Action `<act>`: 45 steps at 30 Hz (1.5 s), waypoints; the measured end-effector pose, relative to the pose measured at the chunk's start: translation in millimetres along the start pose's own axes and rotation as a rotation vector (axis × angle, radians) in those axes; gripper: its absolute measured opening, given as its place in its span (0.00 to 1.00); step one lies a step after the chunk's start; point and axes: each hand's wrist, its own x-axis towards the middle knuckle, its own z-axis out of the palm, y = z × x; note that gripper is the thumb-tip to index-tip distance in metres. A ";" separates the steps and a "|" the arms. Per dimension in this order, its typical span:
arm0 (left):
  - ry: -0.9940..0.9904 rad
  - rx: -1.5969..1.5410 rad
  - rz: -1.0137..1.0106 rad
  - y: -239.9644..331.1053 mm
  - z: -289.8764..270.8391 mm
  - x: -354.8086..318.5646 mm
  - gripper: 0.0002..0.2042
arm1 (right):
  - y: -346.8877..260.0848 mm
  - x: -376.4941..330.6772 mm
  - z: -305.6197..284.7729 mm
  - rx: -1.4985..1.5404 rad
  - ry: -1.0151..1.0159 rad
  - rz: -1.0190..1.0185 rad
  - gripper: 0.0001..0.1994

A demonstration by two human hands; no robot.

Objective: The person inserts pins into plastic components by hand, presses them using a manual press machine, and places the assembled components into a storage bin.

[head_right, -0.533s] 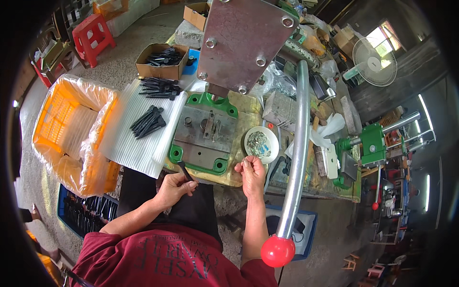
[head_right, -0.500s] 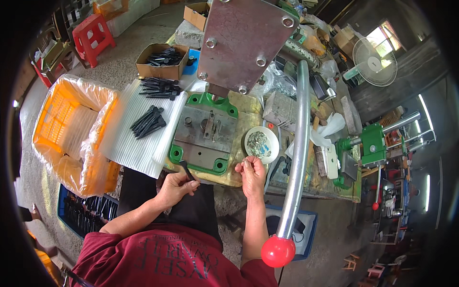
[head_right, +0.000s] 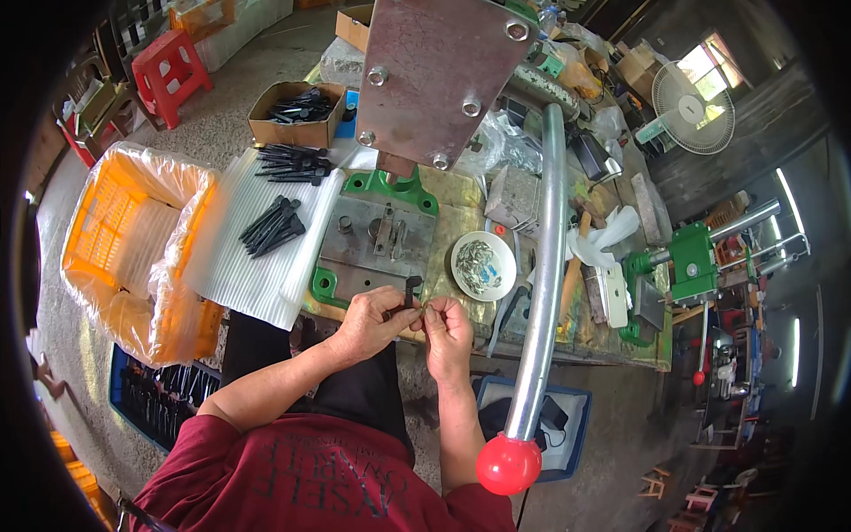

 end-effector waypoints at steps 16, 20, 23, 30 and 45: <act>-0.050 0.078 0.234 -3.2 -10.0 0.1 0.04 | 4.4 -7.1 4.9 -0.143 -0.042 -0.038 0.05; -0.091 0.029 0.228 -4.4 -13.4 -2.2 0.05 | -3.4 -5.3 3.6 -0.247 -0.041 -0.033 0.06; -0.116 0.018 0.245 -4.3 -16.5 -3.5 0.06 | -5.6 -6.1 1.2 -0.376 -0.113 -0.021 0.07; -0.186 0.083 0.188 -9.3 -20.1 -10.3 0.07 | 1.4 -8.3 -1.2 -0.537 -0.163 -0.049 0.06; 0.045 -1.199 -0.380 -7.3 -27.5 -23.8 0.05 | 7.5 -25.8 46.2 0.025 0.060 0.047 0.06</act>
